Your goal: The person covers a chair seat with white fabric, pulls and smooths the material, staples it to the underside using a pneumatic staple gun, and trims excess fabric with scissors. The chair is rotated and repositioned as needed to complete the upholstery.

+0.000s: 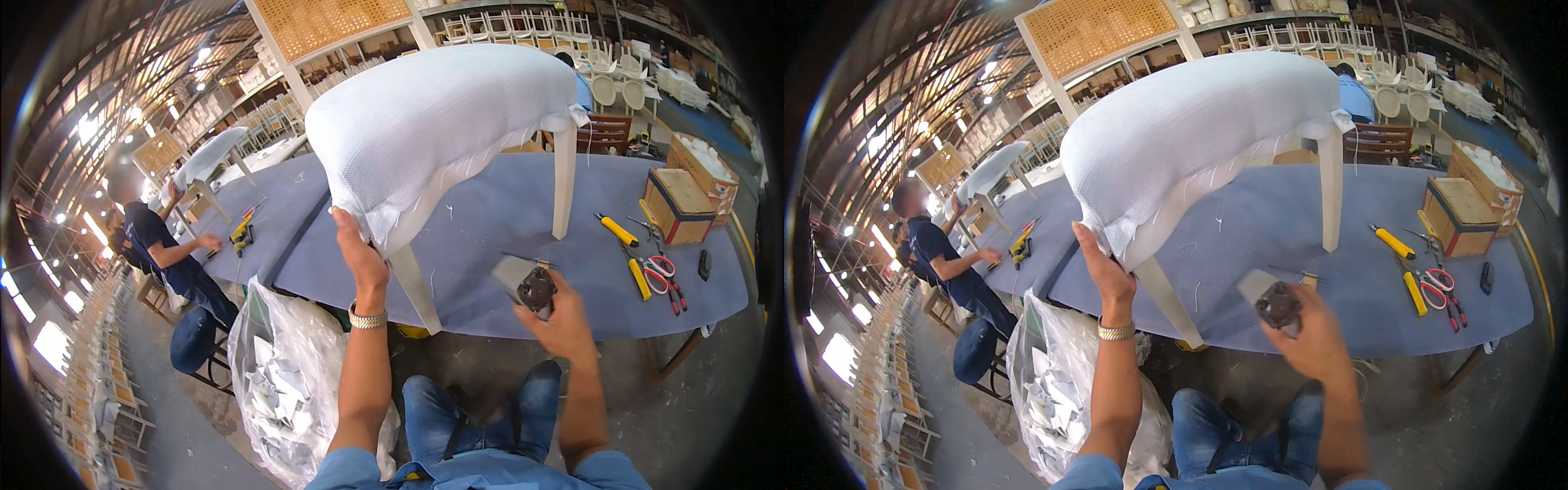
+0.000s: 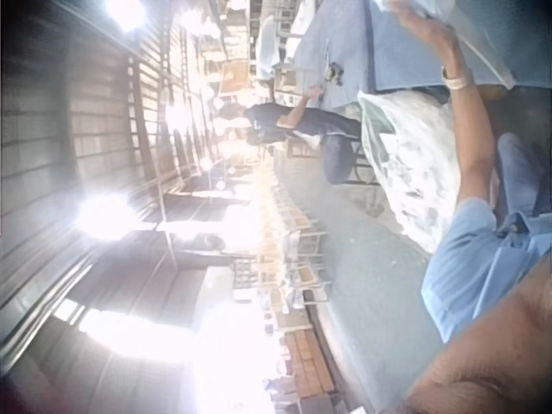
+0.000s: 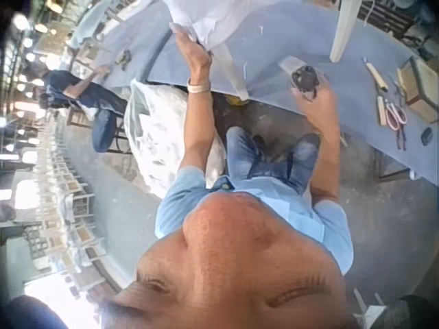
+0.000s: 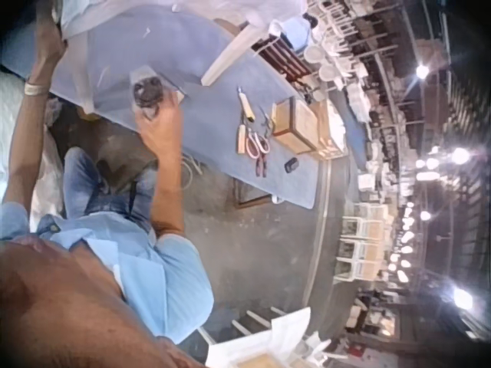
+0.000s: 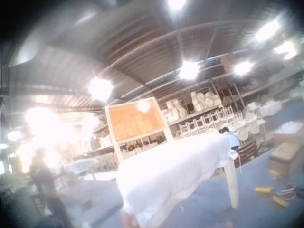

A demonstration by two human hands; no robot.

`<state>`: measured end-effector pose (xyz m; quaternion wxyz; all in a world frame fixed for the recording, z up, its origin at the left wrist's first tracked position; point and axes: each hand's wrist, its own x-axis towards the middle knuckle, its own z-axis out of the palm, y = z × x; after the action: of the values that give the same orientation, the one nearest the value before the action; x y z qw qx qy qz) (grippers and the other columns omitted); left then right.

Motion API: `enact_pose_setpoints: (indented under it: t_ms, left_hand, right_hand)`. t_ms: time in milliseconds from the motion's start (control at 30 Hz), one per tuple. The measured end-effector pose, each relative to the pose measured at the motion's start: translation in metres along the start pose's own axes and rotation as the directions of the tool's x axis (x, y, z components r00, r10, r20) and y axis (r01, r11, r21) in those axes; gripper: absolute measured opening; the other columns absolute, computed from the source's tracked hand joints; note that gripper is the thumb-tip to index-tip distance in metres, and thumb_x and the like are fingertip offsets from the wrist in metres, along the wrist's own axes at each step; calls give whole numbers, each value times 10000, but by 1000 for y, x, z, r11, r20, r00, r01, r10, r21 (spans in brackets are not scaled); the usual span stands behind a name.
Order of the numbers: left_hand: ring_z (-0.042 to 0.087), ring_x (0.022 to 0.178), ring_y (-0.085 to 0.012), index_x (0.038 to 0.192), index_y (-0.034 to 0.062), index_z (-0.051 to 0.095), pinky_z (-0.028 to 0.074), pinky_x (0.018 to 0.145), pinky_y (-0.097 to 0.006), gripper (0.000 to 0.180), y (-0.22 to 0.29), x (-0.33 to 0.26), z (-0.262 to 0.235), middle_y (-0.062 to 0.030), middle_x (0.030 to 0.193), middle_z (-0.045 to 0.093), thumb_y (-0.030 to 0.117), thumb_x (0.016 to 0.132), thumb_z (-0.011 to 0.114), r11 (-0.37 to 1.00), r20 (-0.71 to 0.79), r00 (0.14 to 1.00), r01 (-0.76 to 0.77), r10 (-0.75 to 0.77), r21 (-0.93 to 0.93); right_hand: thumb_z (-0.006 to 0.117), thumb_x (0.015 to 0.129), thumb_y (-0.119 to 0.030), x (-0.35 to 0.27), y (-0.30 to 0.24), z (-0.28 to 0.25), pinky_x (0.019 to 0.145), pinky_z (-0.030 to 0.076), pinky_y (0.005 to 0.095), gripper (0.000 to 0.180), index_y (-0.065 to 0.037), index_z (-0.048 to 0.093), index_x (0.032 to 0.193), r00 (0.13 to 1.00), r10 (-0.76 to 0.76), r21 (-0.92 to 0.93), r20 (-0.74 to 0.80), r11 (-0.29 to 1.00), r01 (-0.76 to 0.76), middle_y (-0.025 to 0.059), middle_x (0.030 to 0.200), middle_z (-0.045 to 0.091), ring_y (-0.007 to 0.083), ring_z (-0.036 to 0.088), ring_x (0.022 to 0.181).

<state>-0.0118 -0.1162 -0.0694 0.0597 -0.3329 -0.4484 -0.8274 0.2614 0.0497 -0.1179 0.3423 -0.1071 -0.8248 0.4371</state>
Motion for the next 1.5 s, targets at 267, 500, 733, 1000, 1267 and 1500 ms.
enact_pose_setpoints:
  t_ms: [267, 500, 733, 1000, 1267, 1500]
  left_hand:
    - [561, 1064, -164, 1300, -70, 563, 424, 967, -302, 641, 27, 4, 41, -84, 1206, 611, 510, 1030, 521, 936, -76, 993, -58, 90, 347]
    - [540, 969, -151, 1317, -60, 557, 436, 903, -285, 400, -21, 37, 15, -88, 1198, 599, 175, 1000, 496, 410, 52, 913, -232, 406, 882]
    - [514, 1286, -289, 1565, 0, 274, 440, 1087, -404, 625, -47, 72, -50, -212, 1533, 390, 126, 975, 438, 560, 173, 864, -447, 474, 698]
    - [406, 1397, -299, 1520, -72, 302, 336, 1180, -423, 741, -21, 38, 28, -195, 1555, 345, 465, 1036, 466, 841, -150, 962, -118, 229, 528]
    - [587, 1152, -239, 1341, -33, 580, 435, 1003, -397, 466, -41, 58, -43, -146, 1263, 642, 313, 1032, 540, -189, 536, 727, -508, 429, 840]
    - [581, 936, -152, 1164, -85, 647, 470, 855, -323, 517, 2, 26, 30, -94, 1026, 681, 404, 995, 622, 798, -21, 984, -132, 178, 589]
  right_hand:
    - [743, 774, -110, -26, 131, -47, 985, 474, 453, 519, 18, 582, 1251, 970, 237, -549, -49, 805, -225, 180, 1342, 553, 412, 562, 1192]
    - [706, 829, -95, 0, 206, -37, 996, 464, 463, 482, 21, 585, 1281, 976, 115, -614, -186, 762, -207, 199, 1368, 557, 421, 560, 1194]
    - [716, 832, -169, 26, 216, -10, 915, 493, 466, 420, -27, 618, 1215, 984, 95, -713, -152, 679, -176, 140, 1306, 589, 345, 612, 1077]
    - [689, 869, -202, -4, 231, -143, 963, 493, 469, 265, -84, 710, 1106, 897, 29, -663, -442, 663, -348, 138, 1166, 679, 350, 618, 1108]
    - [655, 923, -219, -31, 320, -276, 930, 531, 439, 375, -117, 639, 1283, 990, 61, -917, -130, 371, -143, 139, 1266, 661, 341, 643, 1125]
    - [719, 850, -188, -8, 301, -317, 913, 443, 479, 334, -102, 682, 1170, 963, 169, -939, -211, 239, -248, 144, 1086, 701, 354, 624, 1058]
